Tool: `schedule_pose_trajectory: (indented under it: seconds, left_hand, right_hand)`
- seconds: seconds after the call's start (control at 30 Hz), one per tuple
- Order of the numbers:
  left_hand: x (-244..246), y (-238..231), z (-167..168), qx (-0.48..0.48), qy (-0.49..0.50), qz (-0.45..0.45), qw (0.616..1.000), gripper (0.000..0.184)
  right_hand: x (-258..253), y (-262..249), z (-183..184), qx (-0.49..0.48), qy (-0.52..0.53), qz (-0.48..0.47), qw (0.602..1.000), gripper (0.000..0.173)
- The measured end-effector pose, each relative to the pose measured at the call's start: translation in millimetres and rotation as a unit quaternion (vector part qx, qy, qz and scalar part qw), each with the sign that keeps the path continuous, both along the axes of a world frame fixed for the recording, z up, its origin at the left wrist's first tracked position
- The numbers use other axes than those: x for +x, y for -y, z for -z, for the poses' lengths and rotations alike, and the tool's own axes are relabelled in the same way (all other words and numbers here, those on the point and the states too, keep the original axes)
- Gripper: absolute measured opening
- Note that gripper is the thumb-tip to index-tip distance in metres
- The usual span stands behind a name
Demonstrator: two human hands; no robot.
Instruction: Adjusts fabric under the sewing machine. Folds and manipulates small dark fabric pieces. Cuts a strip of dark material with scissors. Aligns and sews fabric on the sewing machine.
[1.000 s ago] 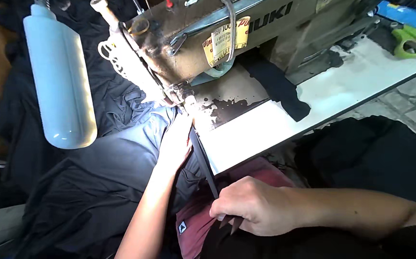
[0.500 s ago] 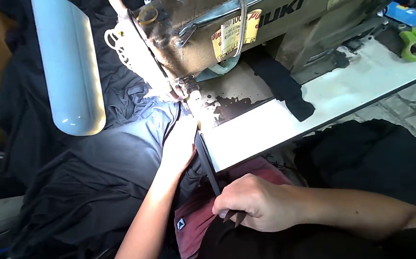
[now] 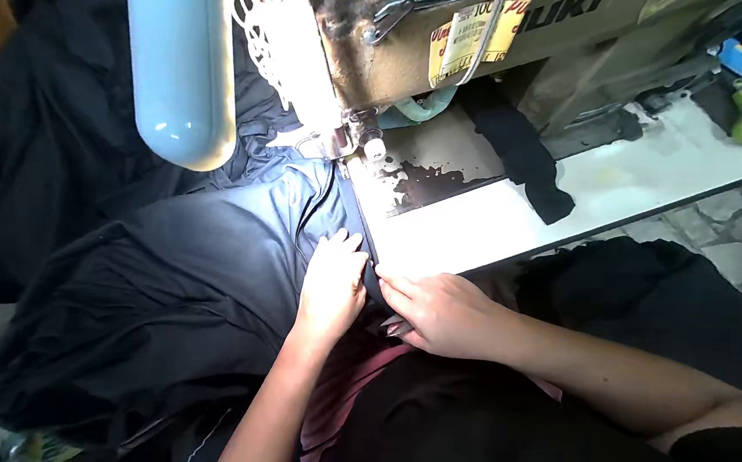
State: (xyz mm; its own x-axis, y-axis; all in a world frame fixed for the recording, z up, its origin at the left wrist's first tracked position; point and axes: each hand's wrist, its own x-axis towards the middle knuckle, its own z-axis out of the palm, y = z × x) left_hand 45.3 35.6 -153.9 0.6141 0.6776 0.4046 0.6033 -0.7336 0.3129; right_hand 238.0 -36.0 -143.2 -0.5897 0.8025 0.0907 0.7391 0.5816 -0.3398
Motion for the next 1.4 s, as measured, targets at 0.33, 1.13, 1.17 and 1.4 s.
schedule_pose_trajectory:
  seconds: [0.33,1.13,1.17,1.4]
  left_hand:
    - [3.6,2.7,4.9,-0.020,-0.001,-0.007,1.000,0.018]
    - [-10.1,-5.9,17.9,0.030,-0.012,0.048,0.998,0.036]
    - [-10.2,-7.4,18.3,0.031,-0.013,0.049,0.998,0.036]
    - [-9.9,-22.4,17.0,0.017,-0.026,0.048,0.998,0.037]
  right_hand:
    - [-2.0,1.5,-4.0,-0.008,0.023,-0.003,1.000,0.039]
    - [1.1,-5.8,-1.3,0.050,-0.018,-0.026,0.998,0.019]
    - [1.3,-6.6,-1.9,0.043,-0.018,-0.025,0.999,0.020]
    - [3.6,-19.8,-5.0,0.006,-0.026,-0.024,0.999,0.023]
